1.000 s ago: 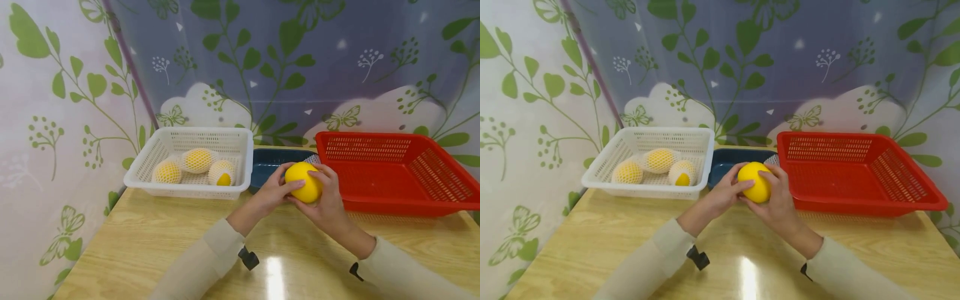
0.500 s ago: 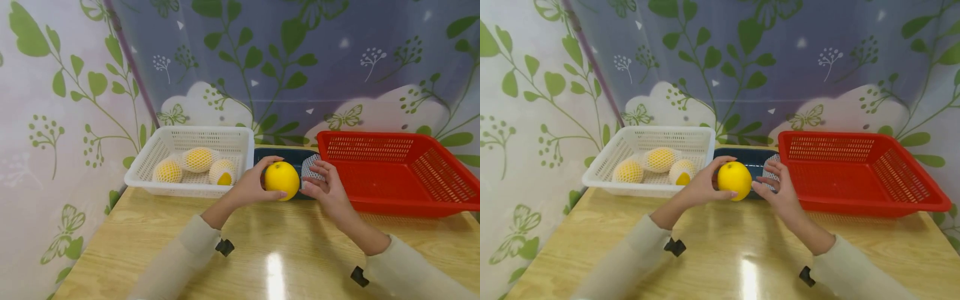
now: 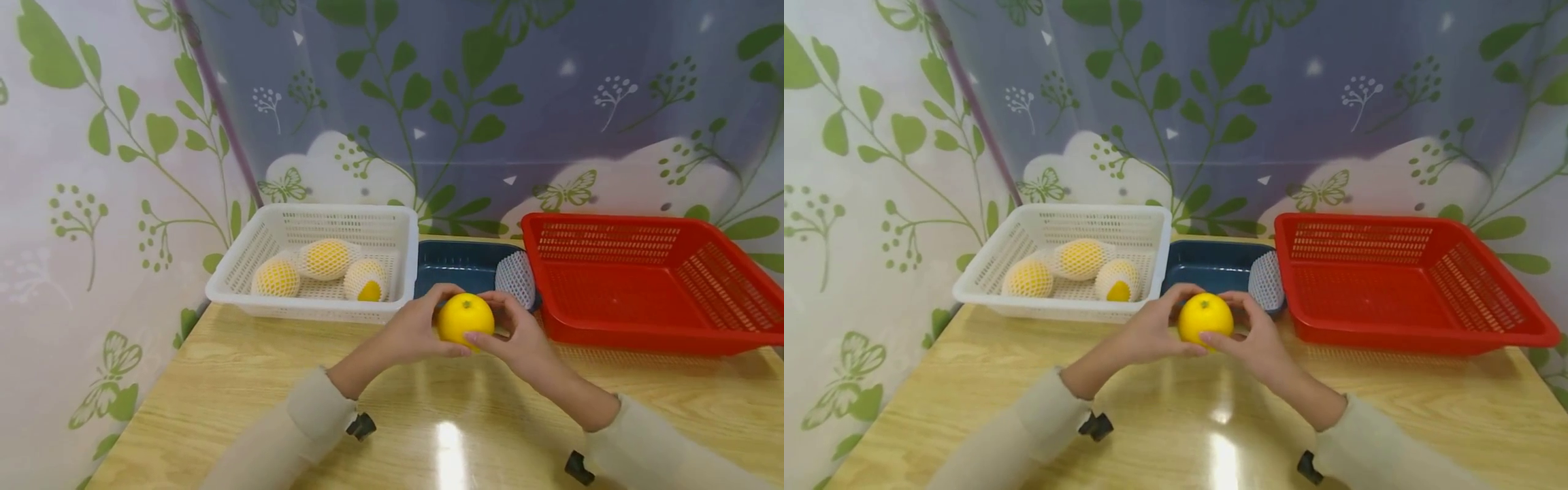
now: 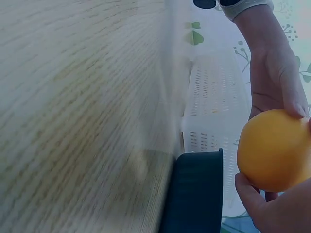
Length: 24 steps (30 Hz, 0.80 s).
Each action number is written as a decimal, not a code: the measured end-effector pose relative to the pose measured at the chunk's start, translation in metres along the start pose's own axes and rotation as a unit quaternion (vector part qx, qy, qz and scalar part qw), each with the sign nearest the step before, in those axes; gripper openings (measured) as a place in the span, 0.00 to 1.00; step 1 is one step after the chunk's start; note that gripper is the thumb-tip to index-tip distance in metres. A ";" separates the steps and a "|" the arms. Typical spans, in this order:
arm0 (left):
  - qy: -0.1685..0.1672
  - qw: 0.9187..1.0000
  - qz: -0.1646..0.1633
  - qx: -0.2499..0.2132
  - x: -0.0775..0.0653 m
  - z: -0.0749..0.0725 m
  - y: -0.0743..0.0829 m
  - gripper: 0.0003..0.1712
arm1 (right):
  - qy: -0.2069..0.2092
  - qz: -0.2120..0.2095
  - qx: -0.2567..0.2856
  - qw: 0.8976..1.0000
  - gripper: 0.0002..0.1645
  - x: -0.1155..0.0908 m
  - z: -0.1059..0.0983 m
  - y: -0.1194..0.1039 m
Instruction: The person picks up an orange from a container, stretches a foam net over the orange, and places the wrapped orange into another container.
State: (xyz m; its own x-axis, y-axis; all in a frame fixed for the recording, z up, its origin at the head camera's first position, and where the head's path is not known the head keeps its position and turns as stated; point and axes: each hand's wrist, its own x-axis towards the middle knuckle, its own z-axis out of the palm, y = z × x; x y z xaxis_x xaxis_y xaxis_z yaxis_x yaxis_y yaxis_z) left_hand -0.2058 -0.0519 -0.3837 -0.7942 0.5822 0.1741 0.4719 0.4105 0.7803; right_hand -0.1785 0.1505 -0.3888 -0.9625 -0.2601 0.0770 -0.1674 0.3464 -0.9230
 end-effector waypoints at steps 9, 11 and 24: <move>-0.061 0.989 0.015 -0.137 -0.003 0.000 -0.011 0.37 | -0.018 0.000 0.015 1.000 0.38 -0.005 -0.002 0.007; -0.070 0.988 0.005 -0.139 -0.005 0.001 -0.011 0.36 | -0.026 -0.002 0.021 0.999 0.37 -0.005 -0.003 0.009; -0.082 0.992 -0.061 -0.074 -0.010 0.016 -0.022 0.34 | -0.091 0.027 0.046 0.994 0.35 -0.006 0.000 0.031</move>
State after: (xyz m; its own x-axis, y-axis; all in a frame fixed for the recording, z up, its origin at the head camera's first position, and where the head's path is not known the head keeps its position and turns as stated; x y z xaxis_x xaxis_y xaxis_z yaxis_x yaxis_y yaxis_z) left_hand -0.2016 -0.0554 -0.4124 -0.7631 0.6460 -0.0188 0.3043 0.3848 0.8714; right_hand -0.1780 0.1632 -0.4181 -0.9134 -0.4055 -0.0359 -0.0881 0.2831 -0.9550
